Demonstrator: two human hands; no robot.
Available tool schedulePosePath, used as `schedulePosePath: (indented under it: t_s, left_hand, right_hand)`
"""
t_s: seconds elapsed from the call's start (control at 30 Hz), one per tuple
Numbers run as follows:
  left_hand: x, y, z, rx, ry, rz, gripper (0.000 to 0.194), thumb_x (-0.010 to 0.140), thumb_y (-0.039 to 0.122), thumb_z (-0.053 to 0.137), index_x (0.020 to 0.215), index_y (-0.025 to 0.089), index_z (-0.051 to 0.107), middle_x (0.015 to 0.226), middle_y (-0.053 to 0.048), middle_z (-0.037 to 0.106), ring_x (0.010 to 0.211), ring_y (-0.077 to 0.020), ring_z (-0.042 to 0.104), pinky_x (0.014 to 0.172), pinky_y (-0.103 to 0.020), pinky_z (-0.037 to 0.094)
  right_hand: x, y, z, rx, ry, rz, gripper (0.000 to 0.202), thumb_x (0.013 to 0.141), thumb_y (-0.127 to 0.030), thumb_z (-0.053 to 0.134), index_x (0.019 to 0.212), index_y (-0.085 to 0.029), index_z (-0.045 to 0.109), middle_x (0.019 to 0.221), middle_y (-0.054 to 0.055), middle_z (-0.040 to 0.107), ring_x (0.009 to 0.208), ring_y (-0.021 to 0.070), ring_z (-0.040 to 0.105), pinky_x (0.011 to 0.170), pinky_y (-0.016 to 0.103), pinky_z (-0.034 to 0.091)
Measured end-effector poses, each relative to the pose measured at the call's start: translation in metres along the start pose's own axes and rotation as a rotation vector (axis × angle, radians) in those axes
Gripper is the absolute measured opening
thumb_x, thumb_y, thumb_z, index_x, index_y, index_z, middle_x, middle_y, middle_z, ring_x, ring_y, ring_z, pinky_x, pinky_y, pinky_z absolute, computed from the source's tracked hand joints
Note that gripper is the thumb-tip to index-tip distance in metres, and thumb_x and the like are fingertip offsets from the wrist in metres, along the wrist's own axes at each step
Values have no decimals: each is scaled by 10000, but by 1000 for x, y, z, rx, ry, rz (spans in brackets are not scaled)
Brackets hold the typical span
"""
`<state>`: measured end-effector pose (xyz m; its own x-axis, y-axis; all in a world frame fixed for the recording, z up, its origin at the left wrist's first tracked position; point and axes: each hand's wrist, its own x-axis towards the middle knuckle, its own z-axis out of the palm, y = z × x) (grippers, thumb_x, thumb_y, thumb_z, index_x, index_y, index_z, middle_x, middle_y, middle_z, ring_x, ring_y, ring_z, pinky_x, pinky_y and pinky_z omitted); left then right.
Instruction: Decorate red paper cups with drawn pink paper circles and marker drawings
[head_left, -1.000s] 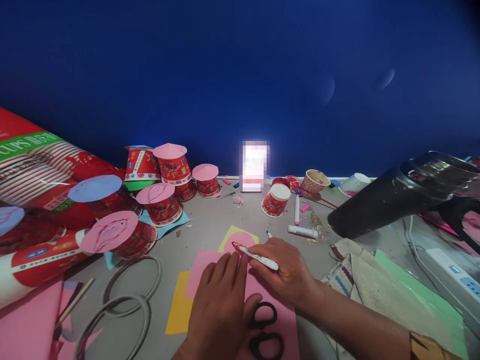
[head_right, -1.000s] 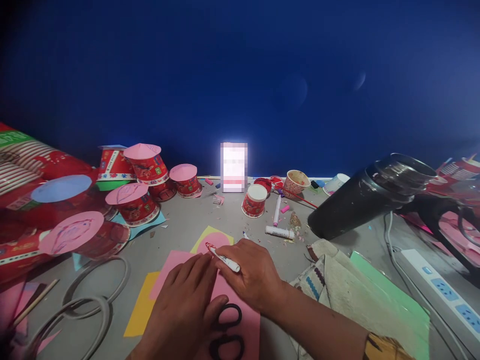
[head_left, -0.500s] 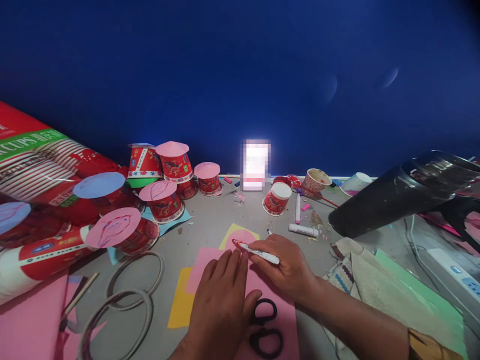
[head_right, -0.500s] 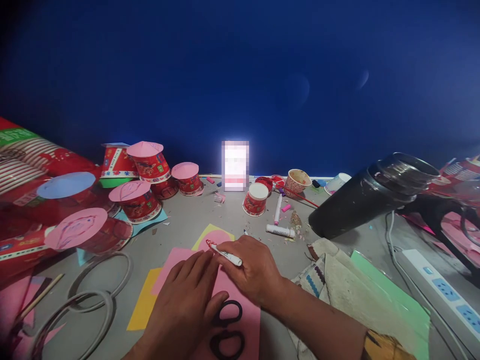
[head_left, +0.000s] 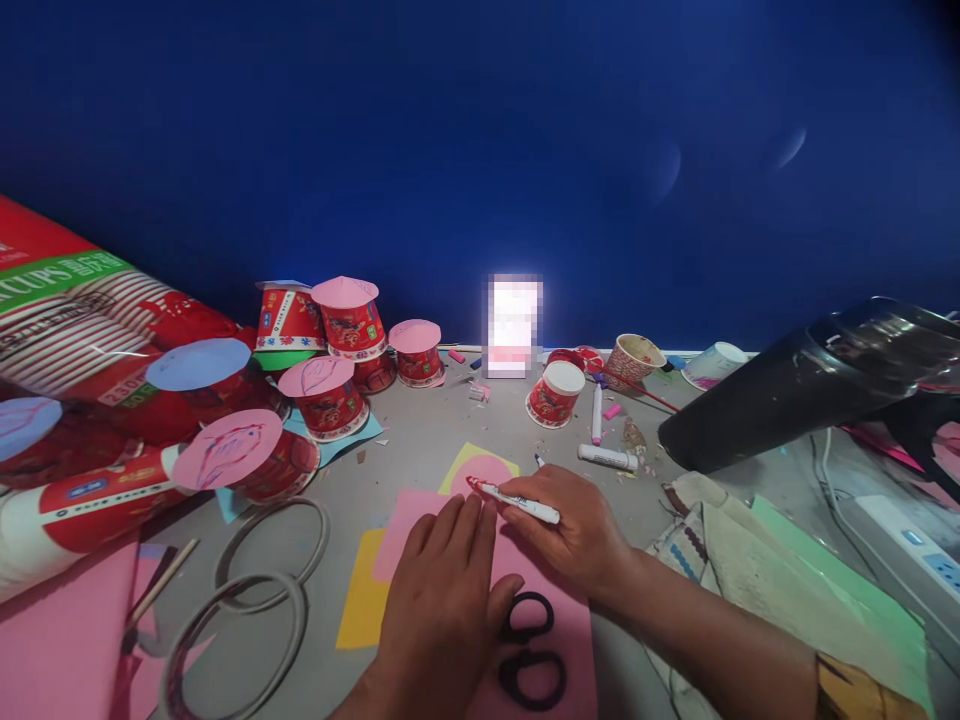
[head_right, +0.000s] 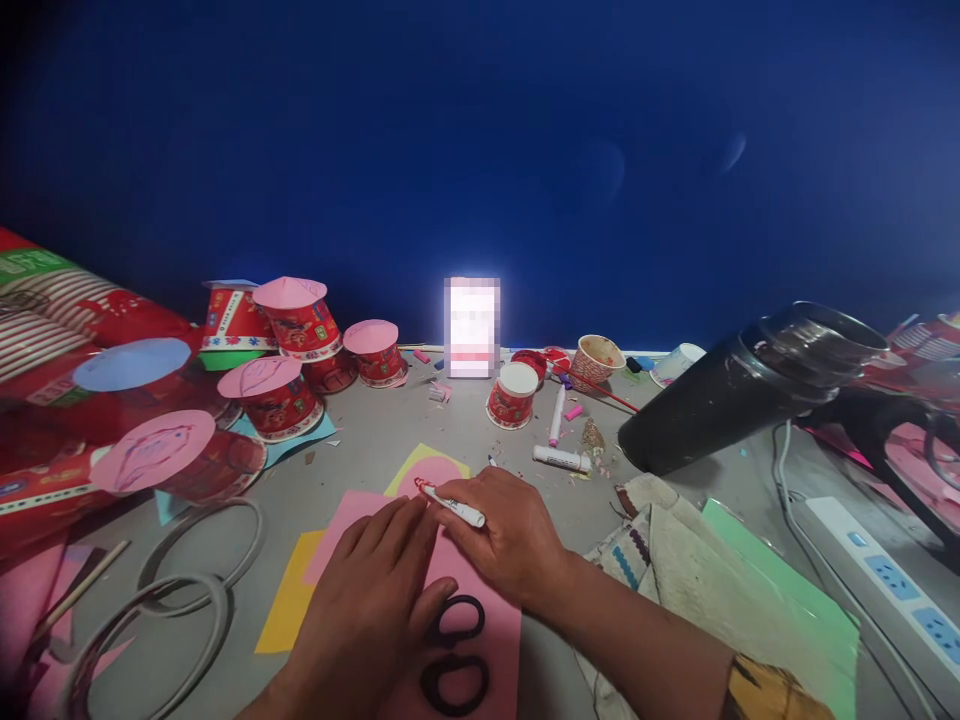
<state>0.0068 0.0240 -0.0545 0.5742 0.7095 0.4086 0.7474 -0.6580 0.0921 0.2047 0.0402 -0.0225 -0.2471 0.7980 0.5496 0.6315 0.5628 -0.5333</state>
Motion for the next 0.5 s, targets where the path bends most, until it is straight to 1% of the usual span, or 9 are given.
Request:
schedulePosePath:
  t_s: [0.23, 0.37, 0.5]
  left_hand:
    - [1, 0, 0, 28, 7, 20, 520, 977, 496, 613, 1320, 107, 651, 1334, -154, 723, 1212, -327, 644, 993, -466, 450]
    - [0, -1, 1, 50, 37, 30, 522, 983, 506, 598, 1304, 99, 660, 1306, -152, 734, 1178, -325, 651, 978, -461, 444]
    - [1, 1, 1, 50, 56, 23, 503, 1000, 501, 568, 1293, 104, 665, 1301, -151, 735, 1187, -320, 646, 984, -457, 435]
  right_hand:
    - [-1, 1, 0, -4, -14, 9, 213, 1058, -375, 600, 1117, -235, 750, 951, 22, 829, 742, 177, 683, 705, 305, 486]
    - [-1, 2, 0, 2, -8, -17, 207, 1059, -360, 603, 1135, -227, 743, 946, 16, 825, 729, 169, 665, 695, 301, 478]
    - [-1, 1, -1, 6, -19, -2, 203, 1057, -358, 608, 1127, -230, 749, 929, 15, 822, 730, 169, 667, 695, 300, 474]
